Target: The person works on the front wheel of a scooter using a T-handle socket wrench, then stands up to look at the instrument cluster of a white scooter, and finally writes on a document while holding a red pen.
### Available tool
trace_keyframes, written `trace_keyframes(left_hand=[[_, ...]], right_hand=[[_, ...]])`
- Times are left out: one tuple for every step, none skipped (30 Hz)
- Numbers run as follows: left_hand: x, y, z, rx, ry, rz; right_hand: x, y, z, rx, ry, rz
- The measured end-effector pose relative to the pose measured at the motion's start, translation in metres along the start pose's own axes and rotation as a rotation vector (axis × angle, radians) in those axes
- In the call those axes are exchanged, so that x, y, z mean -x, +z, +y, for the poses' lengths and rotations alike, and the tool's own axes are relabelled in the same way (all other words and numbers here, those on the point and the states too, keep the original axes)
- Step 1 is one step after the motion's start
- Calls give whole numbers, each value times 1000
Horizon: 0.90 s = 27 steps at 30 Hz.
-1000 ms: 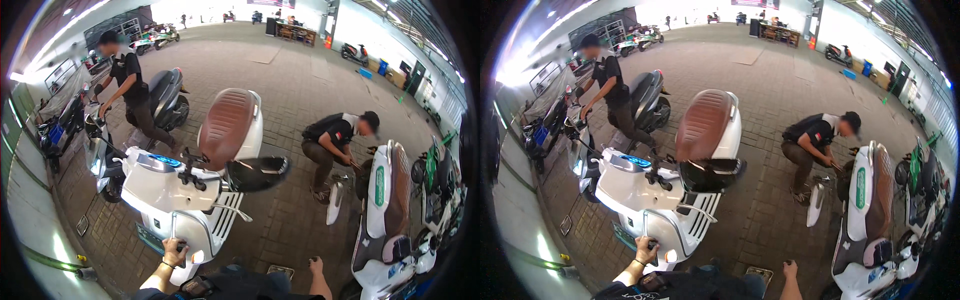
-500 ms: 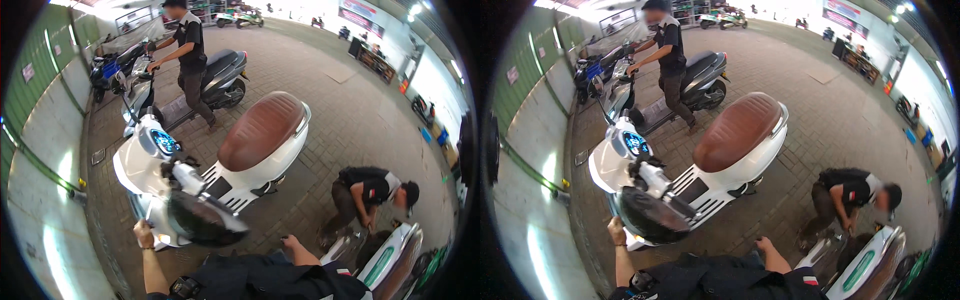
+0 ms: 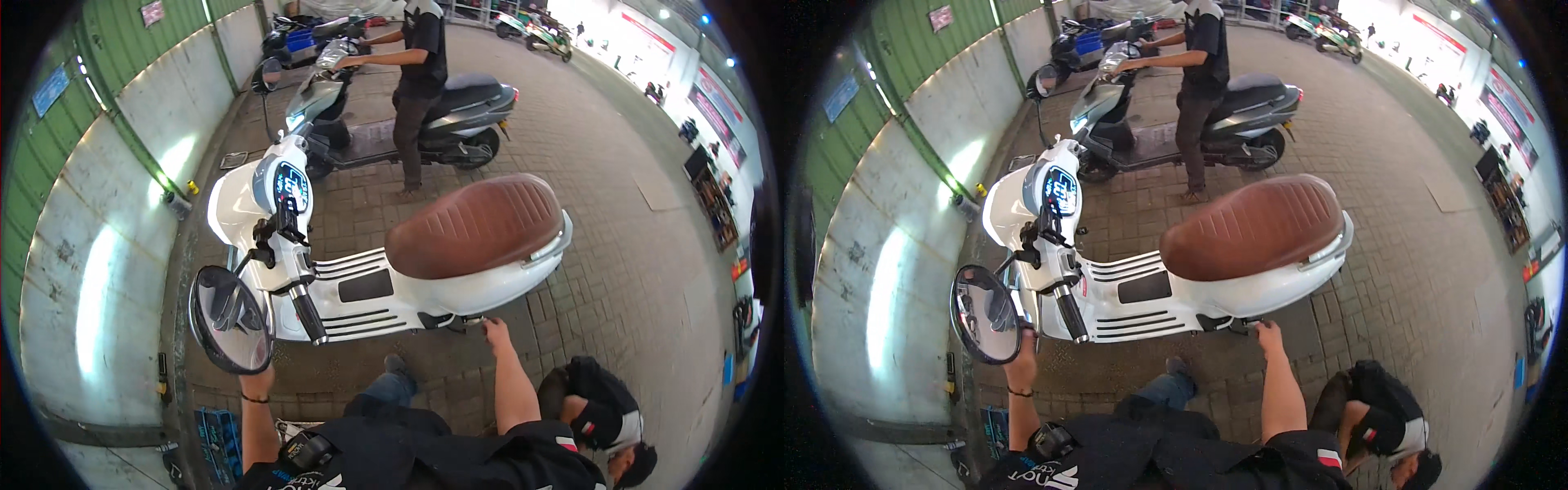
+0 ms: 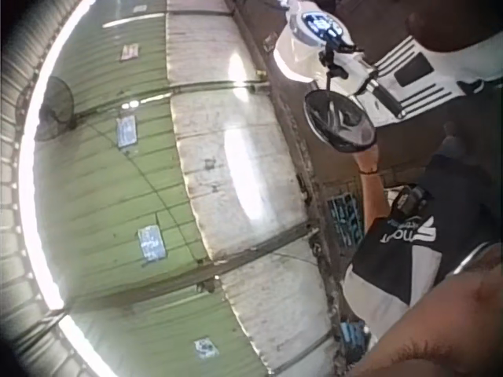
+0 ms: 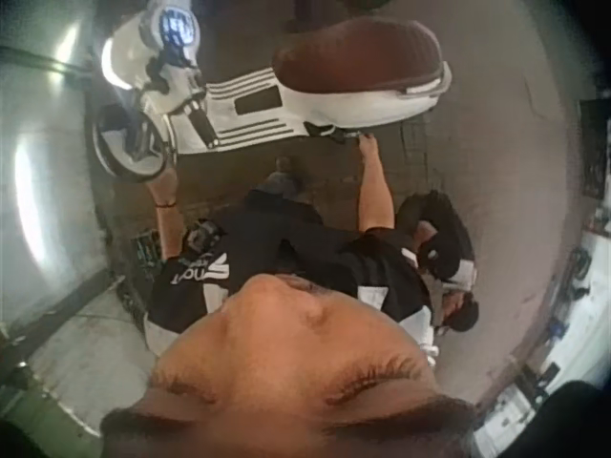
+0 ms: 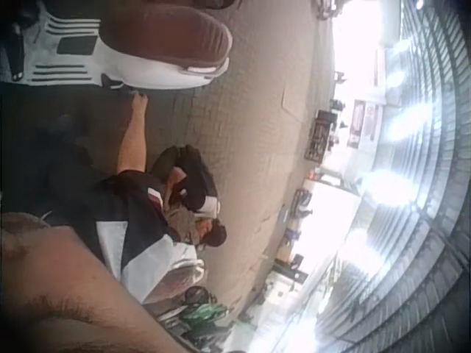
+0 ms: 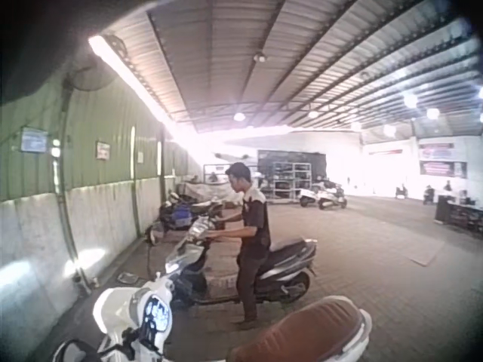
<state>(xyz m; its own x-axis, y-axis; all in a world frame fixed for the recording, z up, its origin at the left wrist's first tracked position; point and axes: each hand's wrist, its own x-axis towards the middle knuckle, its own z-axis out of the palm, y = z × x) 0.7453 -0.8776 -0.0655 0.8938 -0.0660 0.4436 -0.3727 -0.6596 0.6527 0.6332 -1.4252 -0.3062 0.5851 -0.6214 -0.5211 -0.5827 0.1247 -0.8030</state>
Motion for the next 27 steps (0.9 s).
trace_keyframes(left_hand=[[0,8,13,-2,-26,-45],[-8,20,50,78,-91,-40],[-21,32,79,162,-153,-29],[-31,40,90,124,-135,-18],[-38,43,99,75,-128,-12],[-46,45,106,23,-120,-9],[-55,51,110,-83,-111,-47],[-66,52,114,-105,-139,-63],[-73,53,119,-118,-172,-78],[-78,57,122,-129,-206,-95],[-80,53,122,-209,-241,-101],[-82,53,129,-237,-295,-98],[-84,54,138,-263,-352,-95],[-86,56,150,-290,-410,-88],[-91,67,159,-184,-498,-101],[-90,78,163,-268,-484,-57],[-86,86,163,-365,-476,-12],[-82,95,166,-459,-467,30],[-81,104,171,-517,-546,4],[-79,112,172,-574,-546,46],[-80,126,172,-622,-546,97],[-80,132,173,-691,-544,133],[-80,143,164,-704,-536,184],[-79,145,166,-722,-561,208],[-85,156,166,-722,-583,254],[-88,163,167,-723,-602,300],[-87,167,167,-734,-574,328]], right_hand=[[-25,0,-10,-66,3,11],[-53,-6,-12,-69,-85,181],[-85,-14,-13,-76,-184,349],[-113,-23,-16,-83,-278,503],[-137,-40,-22,-68,-214,541],[-161,-60,-29,-57,-149,583],[-185,-91,-35,-19,-121,636],[-207,-125,-43,0,-105,648],[-227,-159,-53,4,-111,641],[-242,-190,-66,-39,-131,601],[-248,-186,-76,-195,-112,477],[-253,-189,-85,-346,-78,369],[-255,-187,-100,-372,20,436],[-255,-175,-121,-394,117,502],[-267,-195,-137,-499,67,516],[-269,-204,-141,-492,26,384],[-266,-191,-159,-549,47,433],[-257,-187,-171,-507,132,520],[-247,-185,-184,-467,218,609],[-238,-179,-199,-425,305,690],[-242,-185,-202,-392,323,736],[-245,-195,-189,-347,326,744],[-257,-201,-184,-297,311,733],[-263,-207,-173,-232,289,716],[-275,-210,-168,-177,253,701],[-281,-217,-160,-122,223,690],[-285,-222,-153,-63,200,682]])
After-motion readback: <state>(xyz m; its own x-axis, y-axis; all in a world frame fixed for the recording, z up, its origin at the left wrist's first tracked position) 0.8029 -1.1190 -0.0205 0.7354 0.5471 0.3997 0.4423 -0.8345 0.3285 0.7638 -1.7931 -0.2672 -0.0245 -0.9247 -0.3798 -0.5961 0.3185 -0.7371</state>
